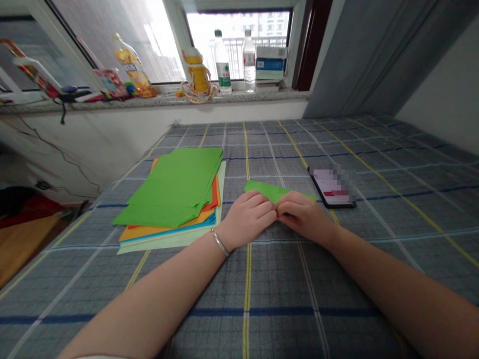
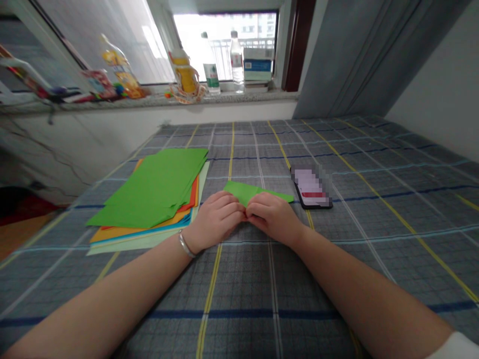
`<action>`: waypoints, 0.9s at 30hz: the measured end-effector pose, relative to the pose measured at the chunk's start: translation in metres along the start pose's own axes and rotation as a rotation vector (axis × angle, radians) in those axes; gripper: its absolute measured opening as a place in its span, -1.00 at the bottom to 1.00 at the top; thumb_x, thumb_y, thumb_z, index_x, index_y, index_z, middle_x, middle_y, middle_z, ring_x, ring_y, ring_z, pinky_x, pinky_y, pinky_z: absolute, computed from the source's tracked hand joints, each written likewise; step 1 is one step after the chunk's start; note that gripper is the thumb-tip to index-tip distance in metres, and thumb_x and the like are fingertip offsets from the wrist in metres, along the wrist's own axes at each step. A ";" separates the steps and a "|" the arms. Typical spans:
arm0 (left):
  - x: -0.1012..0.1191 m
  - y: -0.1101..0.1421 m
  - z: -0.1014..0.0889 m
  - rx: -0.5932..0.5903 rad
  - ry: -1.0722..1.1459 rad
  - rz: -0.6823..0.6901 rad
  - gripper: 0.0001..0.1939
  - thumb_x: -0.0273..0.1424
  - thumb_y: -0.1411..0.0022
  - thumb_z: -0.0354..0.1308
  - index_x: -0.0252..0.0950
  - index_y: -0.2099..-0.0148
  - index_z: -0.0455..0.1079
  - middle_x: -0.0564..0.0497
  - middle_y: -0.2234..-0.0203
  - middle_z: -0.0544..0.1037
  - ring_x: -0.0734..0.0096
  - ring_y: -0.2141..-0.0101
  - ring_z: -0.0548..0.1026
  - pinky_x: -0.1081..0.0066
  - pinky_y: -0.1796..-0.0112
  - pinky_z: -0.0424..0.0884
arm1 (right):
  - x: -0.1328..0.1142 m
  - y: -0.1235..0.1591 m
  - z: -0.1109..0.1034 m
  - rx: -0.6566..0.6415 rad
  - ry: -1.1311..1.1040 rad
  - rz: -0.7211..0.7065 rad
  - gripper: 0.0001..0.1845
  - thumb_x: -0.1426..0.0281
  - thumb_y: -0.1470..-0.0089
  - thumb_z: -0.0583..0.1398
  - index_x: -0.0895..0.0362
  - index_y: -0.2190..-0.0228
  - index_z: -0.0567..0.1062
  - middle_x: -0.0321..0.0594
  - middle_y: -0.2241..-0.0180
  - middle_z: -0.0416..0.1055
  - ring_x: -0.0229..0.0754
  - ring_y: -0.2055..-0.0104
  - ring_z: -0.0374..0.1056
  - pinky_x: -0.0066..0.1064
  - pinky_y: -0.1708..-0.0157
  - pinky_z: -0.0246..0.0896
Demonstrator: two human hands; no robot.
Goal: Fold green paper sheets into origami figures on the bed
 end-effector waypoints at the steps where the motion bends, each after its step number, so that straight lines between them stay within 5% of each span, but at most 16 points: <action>1: 0.000 0.000 0.000 -0.005 -0.005 0.006 -0.83 -0.41 -0.38 -0.03 -0.26 0.27 0.33 0.08 0.37 0.51 0.43 0.28 0.37 0.34 0.15 0.30 | 0.000 0.000 0.000 -0.005 -0.003 0.002 -0.84 0.42 -0.19 0.11 0.08 0.45 0.38 -0.23 0.37 0.44 -0.20 0.27 0.32 -0.34 0.25 0.23; 27: -0.024 0.006 -0.011 0.083 0.042 -0.140 -0.85 -0.45 -0.34 -0.01 -0.24 0.29 0.34 0.09 0.26 0.57 0.41 0.21 0.39 0.29 0.13 0.23 | 0.019 0.004 -0.012 -0.014 0.000 0.063 -0.90 0.37 -0.12 0.19 0.07 0.43 0.38 -0.22 0.35 0.45 -0.15 0.24 0.34 -0.29 0.20 0.24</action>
Point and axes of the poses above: each hand's wrist, its own y-axis away from the middle knuckle, its own z-axis out of the palm, x = y × z, the point moved 9 cm from there along -y, towards the middle knuckle
